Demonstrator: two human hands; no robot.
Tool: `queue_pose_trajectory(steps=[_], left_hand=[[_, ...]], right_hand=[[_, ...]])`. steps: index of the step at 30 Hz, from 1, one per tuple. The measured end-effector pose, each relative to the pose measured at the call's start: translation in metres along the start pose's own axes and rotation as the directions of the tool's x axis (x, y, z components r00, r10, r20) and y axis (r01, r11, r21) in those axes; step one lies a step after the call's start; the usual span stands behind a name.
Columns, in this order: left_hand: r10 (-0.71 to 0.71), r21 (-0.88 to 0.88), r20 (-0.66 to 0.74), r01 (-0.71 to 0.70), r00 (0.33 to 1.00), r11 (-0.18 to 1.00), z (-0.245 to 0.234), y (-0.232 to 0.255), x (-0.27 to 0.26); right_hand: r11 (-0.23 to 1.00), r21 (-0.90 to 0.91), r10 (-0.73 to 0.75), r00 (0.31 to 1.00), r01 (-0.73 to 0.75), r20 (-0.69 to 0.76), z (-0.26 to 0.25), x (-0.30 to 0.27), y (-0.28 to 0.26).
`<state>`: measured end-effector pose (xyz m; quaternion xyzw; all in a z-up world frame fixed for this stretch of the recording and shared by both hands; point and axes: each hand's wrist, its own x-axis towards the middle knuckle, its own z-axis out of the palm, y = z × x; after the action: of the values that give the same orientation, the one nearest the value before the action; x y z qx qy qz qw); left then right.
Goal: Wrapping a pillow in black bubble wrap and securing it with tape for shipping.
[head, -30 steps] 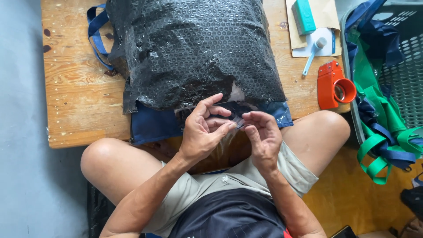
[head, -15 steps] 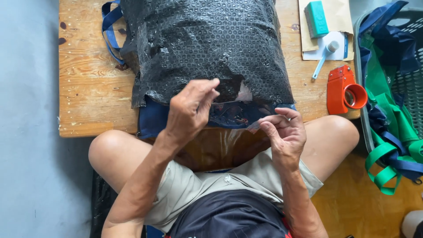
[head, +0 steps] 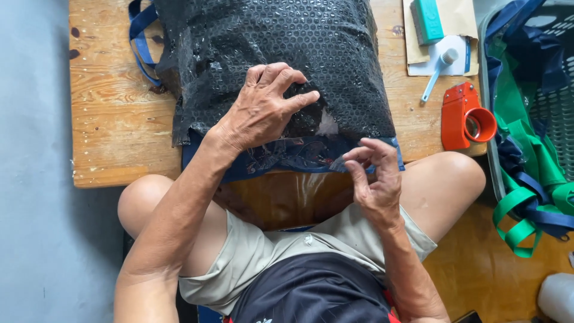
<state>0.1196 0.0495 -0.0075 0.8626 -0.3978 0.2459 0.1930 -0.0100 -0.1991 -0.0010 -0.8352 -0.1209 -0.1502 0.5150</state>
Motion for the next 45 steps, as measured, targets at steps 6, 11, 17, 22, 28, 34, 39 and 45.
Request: queue_pose_trajectory(steps=[6,11,17,22,28,34,39,45], left_hand=[[-0.027,-0.028,0.062,0.029,0.998,0.999,0.002,-0.002,-0.003],[-0.092,-0.183,0.159,0.121,0.983,0.976,-0.005,-0.006,-0.008],[-0.137,-0.243,0.202,0.185,0.970,0.952,0.000,-0.008,-0.014],[-0.127,-0.279,0.217,0.186,0.968,0.942,0.006,-0.013,-0.021],[-0.065,-0.271,0.192,0.116,0.979,0.956,0.005,-0.014,-0.019],[-0.066,-0.271,0.182,0.115,0.981,0.956,0.009,-0.014,-0.020],[-0.136,-0.229,0.220,0.187,0.966,0.955,0.017,-0.013,-0.023],[-0.138,-0.221,0.230,0.189,0.963,0.957,0.016,-0.012,-0.023]], right_hand=[[0.999,0.033,-0.024,1.000,0.023,0.019,-0.013,0.025,0.004],[0.998,0.060,-0.023,0.990,0.015,0.138,0.017,0.034,-0.006],[0.996,-0.015,-0.079,0.971,0.085,0.224,0.045,0.039,-0.007],[0.988,-0.080,-0.113,0.970,0.133,0.216,0.055,0.039,0.000],[0.991,-0.070,-0.104,0.979,0.117,0.174,0.066,0.037,-0.007],[0.985,-0.108,-0.122,0.984,0.136,0.129,0.073,0.039,0.004],[0.937,-0.219,-0.262,0.962,0.274,0.082,0.084,0.036,0.034],[0.919,-0.210,-0.339,0.941,0.333,0.009,0.091,0.035,0.037]])
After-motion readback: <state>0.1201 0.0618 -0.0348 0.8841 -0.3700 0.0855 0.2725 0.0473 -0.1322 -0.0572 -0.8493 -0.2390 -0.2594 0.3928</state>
